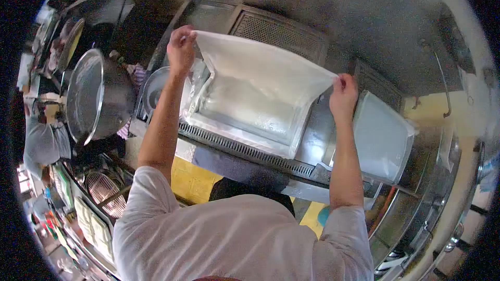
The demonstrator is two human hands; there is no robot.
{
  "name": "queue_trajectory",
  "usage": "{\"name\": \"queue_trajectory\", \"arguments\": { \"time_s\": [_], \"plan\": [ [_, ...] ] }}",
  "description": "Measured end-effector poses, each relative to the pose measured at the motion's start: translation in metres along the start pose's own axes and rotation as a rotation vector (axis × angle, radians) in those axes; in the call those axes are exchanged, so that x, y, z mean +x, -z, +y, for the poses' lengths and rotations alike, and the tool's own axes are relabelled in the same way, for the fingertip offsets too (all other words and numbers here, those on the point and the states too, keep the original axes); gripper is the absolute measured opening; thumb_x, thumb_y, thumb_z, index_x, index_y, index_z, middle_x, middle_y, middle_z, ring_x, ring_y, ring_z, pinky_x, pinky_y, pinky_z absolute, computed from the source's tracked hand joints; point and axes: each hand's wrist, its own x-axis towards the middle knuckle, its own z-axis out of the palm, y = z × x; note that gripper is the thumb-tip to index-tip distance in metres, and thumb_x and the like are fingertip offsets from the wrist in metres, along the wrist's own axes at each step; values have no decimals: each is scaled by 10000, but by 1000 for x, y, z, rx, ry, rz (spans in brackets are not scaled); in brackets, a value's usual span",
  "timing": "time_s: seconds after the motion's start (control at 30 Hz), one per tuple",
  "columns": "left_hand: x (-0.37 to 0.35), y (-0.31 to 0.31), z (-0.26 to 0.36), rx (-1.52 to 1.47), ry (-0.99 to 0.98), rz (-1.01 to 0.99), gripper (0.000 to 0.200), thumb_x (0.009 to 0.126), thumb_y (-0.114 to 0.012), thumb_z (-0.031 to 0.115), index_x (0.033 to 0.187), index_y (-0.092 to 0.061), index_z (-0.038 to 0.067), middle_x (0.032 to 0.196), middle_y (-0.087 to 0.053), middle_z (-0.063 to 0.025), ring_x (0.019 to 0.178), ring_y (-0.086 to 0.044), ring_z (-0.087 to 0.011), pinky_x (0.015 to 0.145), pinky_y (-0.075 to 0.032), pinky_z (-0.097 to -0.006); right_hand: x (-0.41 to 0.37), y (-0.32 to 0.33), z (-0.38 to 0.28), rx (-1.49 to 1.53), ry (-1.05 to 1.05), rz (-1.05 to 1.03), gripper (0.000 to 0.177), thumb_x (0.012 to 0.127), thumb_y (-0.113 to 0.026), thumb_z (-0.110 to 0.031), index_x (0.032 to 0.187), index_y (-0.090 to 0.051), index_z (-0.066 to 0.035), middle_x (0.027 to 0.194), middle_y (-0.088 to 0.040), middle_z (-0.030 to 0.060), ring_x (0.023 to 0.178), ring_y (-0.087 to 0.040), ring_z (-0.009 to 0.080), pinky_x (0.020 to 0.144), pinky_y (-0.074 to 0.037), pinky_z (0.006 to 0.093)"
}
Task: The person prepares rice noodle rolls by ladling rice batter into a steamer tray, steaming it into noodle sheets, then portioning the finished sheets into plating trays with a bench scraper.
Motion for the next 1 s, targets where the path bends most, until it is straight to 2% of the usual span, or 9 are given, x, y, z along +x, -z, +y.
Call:
{"name": "queue_trajectory", "arguments": {
  "time_s": [0.07, 0.17, 0.2, 0.27, 0.43, 0.57, 0.7, 0.83, 1.0],
  "plan": [
    [-16, 17, 14, -89, 34, 92, 103, 899, -713, 79, 965, -666, 16, 1179, -656, -121, 993, -651, -239, 878, -515, -326, -9, 18, -19, 76, 38, 10, 120, 932, -649, -114, 997, -618, -19, 956, -586, 112, 872, -560, 251, 832, -451, 333],
    [-49, 84, 42, -67, -133, 223, 84, 902, -700, 56, 964, -660, 15, 1190, -650, -118, 982, -640, -198, 863, -516, -310, -53, 67, -72, 104, 269, 56, 87, 940, -630, -92, 977, -604, -18, 972, -592, 100, 887, -564, 240, 857, -453, 330],
    [-68, 106, 65, -72, -68, 216, 85, 939, -684, 81, 983, -650, 17, 1215, -631, -85, 1098, -579, -161, 958, -462, -294, -67, 78, -86, 131, 279, 38, 87, 940, -630, -92, 977, -604, -18, 972, -592, 100, 887, -564, 240, 857, -453, 330],
    [-94, 138, 89, -131, -93, 301, 89, 925, -698, 79, 973, -652, 19, 1199, -640, -87, 1044, -596, -157, 918, -484, -295, -85, 99, -111, 175, 422, 84, 51, 970, -593, -56, 969, -583, -6, 1002, -584, 52, 938, -540, 156, 876, -440, 283],
    [-180, 222, 146, -447, -83, 466, 95, 949, -685, 85, 1001, -641, 20, 1173, -645, -62, 998, -593, -117, 901, -483, -266, -127, 134, -152, 525, 429, -32, 56, 986, -579, -63, 999, -579, -8, 1050, -613, 85, 971, -565, 177, 910, -451, 305],
    [-262, 290, 175, -370, -122, 589, 88, 986, -635, 85, 1042, -632, 17, 1061, -661, -40, 953, -596, -119, 912, -476, -270, -155, 153, -194, 640, 602, -131, 62, 994, -568, -51, 1033, -569, -3, 1064, -607, 81, 963, -559, 150, 880, -465, 282],
    [-350, 354, 204, -296, -133, 801, 81, 990, -637, 102, 1034, -632, 35, 953, -640, -8, 877, -605, -103, 835, -513, -263, -182, 158, -247, 680, 766, -224, 64, 980, -585, -40, 1022, -587, 8, 1036, -618, 73, 933, -573, 156, 857, -477, 293],
    [-446, 418, 249, -265, -176, 1022, 70, 972, -661, 88, 992, -635, 26, 898, -630, 13, 821, -567, -72, 779, -472, -222, -221, 157, -320, 742, 887, -315, 82, 971, -606, -51, 1024, -620, 10, 1008, -642, 69, 917, -584, 151, 838, -480, 287],
    [-583, 494, 309, 137, -148, 1339, 154, 964, -686, 128, 1016, -662, -15, 889, -658, -3, 808, -573, -68, 751, -465, -215, -290, 143, -426, 833, 1033, -544, 114, 951, -644, -69, 1039, -660, 1, 954, -674, 56, 871, -605, 129, 815, -483, 267]
  ]
}}
